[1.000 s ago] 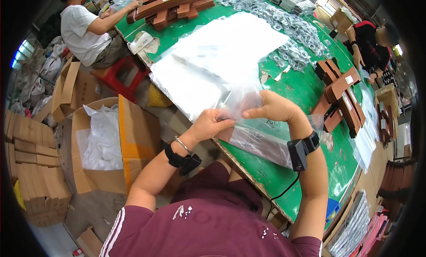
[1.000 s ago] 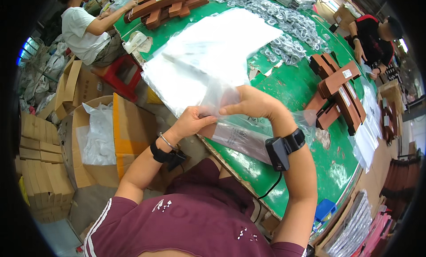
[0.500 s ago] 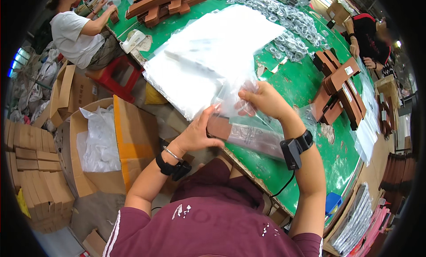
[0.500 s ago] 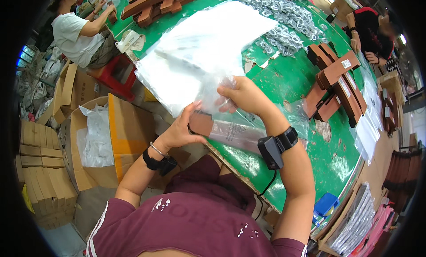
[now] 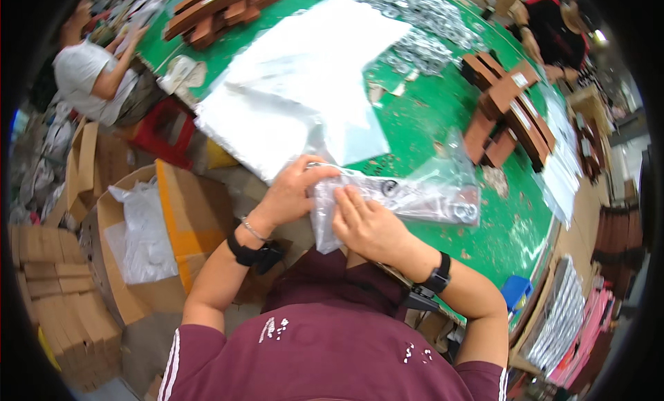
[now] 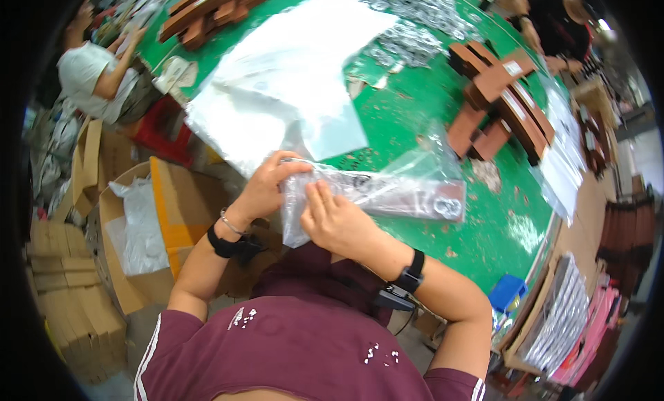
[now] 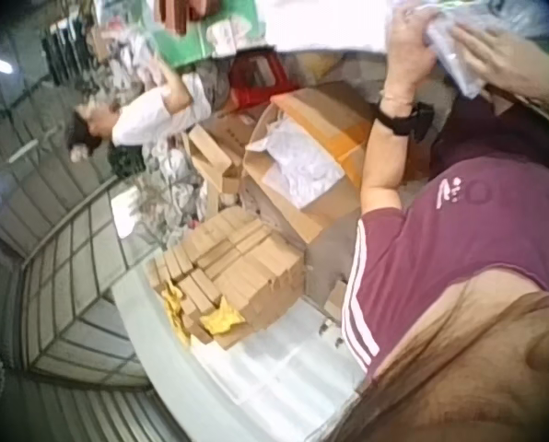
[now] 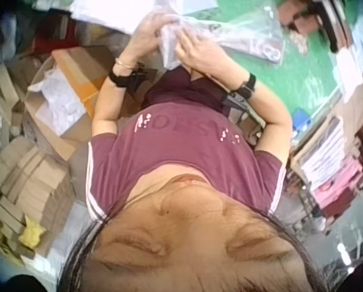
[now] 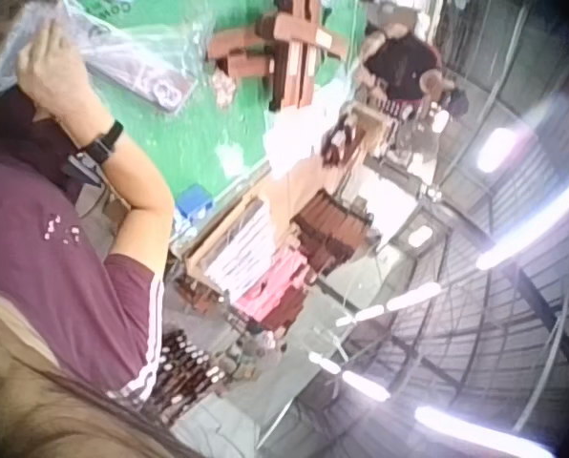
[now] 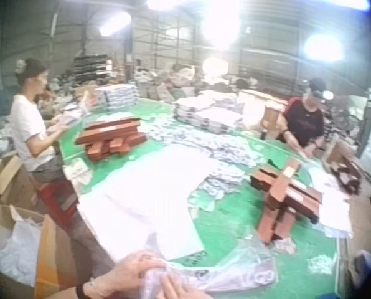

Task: Packing wooden furniture components into plastic sleeves and sealing them with tape.

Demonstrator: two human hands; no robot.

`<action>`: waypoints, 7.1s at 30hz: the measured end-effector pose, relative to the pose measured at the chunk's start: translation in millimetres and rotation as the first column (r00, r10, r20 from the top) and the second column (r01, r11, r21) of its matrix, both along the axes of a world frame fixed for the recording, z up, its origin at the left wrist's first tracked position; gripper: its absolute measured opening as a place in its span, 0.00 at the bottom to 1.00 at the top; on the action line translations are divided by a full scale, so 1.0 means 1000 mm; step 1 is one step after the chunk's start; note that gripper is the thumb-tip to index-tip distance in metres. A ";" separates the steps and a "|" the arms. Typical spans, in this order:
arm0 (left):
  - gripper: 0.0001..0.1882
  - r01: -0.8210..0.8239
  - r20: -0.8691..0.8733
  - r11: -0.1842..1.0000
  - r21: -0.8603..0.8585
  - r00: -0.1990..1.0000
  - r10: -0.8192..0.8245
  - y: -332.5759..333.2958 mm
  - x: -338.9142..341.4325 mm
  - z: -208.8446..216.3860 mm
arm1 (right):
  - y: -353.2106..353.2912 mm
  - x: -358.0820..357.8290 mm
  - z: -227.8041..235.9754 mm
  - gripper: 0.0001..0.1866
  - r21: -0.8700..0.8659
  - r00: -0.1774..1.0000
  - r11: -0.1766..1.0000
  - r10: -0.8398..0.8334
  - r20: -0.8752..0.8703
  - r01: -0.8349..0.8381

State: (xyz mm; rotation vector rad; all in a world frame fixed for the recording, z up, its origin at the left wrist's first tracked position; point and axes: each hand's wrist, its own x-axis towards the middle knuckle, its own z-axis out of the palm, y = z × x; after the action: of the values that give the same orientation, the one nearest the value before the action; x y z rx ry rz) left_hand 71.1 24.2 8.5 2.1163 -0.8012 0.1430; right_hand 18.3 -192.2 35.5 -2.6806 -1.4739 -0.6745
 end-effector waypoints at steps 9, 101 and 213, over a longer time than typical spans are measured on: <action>0.26 -0.031 0.334 0.959 0.282 0.940 -0.068 -0.005 -0.016 0.018 | 0.006 -0.017 -0.025 0.15 0.011 0.987 0.988 -0.154 0.046 0.154; 0.26 -0.023 0.176 0.979 0.201 0.984 -0.013 -0.029 0.009 0.009 | -0.176 0.011 0.007 0.35 0.379 0.605 0.585 -0.253 -0.755 0.717; 0.30 -0.016 0.169 0.972 0.235 0.985 -0.025 -0.035 0.004 0.018 | -0.177 0.008 0.011 0.18 0.291 0.358 0.492 -0.047 -0.932 0.821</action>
State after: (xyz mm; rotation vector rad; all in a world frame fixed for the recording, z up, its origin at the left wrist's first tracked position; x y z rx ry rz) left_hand 74.8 -10.3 26.1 2.3488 -0.9642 0.2408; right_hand 26.2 -368.9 46.2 -2.0675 0.0226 0.1545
